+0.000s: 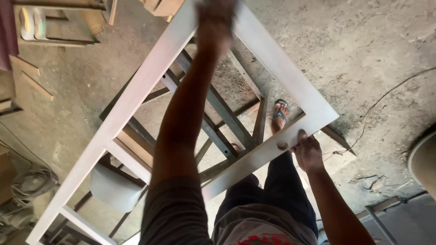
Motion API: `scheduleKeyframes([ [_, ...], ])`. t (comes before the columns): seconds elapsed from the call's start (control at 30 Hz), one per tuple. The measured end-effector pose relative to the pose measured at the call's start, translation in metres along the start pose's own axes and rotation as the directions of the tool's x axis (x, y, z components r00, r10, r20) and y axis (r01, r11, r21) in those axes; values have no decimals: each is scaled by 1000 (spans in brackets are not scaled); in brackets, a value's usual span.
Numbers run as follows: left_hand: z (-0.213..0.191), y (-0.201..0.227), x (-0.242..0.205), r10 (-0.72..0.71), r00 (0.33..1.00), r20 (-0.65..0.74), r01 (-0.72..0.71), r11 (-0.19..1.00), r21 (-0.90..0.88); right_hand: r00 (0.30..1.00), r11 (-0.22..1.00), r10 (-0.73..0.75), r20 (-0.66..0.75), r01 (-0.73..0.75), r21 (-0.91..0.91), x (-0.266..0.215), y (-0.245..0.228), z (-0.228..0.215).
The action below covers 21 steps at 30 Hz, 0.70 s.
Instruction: The person sands the surface of a white wooden frame using a sanding block. They move around the frame to sand different sections, including the top, sides, and inner edges, while holding the frame steady with one hand.
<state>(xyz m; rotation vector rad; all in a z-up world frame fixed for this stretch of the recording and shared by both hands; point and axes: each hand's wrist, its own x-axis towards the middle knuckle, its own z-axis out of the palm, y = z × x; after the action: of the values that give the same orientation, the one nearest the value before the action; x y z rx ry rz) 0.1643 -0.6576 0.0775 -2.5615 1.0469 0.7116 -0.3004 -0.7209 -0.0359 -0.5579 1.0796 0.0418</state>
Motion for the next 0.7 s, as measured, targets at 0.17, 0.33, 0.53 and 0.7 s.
scheduleKeyframes([
  [0.17,12,-10,25,-4,978,-208,-1,1000,-21,992,999,-49,113,49,5,4,2,-16],
  [0.33,53,-26,71,-461,879,-125,377,831,-410,997,998,-60,40,60,-5,15,5,-25],
  [0.53,113,-5,71,-32,884,-466,-41,988,-146,993,997,-53,103,59,-52,-10,-17,0],
  [0.7,160,-55,39,-332,865,-376,201,917,-346,982,992,70,-173,-87,-94,-2,-32,10],
])
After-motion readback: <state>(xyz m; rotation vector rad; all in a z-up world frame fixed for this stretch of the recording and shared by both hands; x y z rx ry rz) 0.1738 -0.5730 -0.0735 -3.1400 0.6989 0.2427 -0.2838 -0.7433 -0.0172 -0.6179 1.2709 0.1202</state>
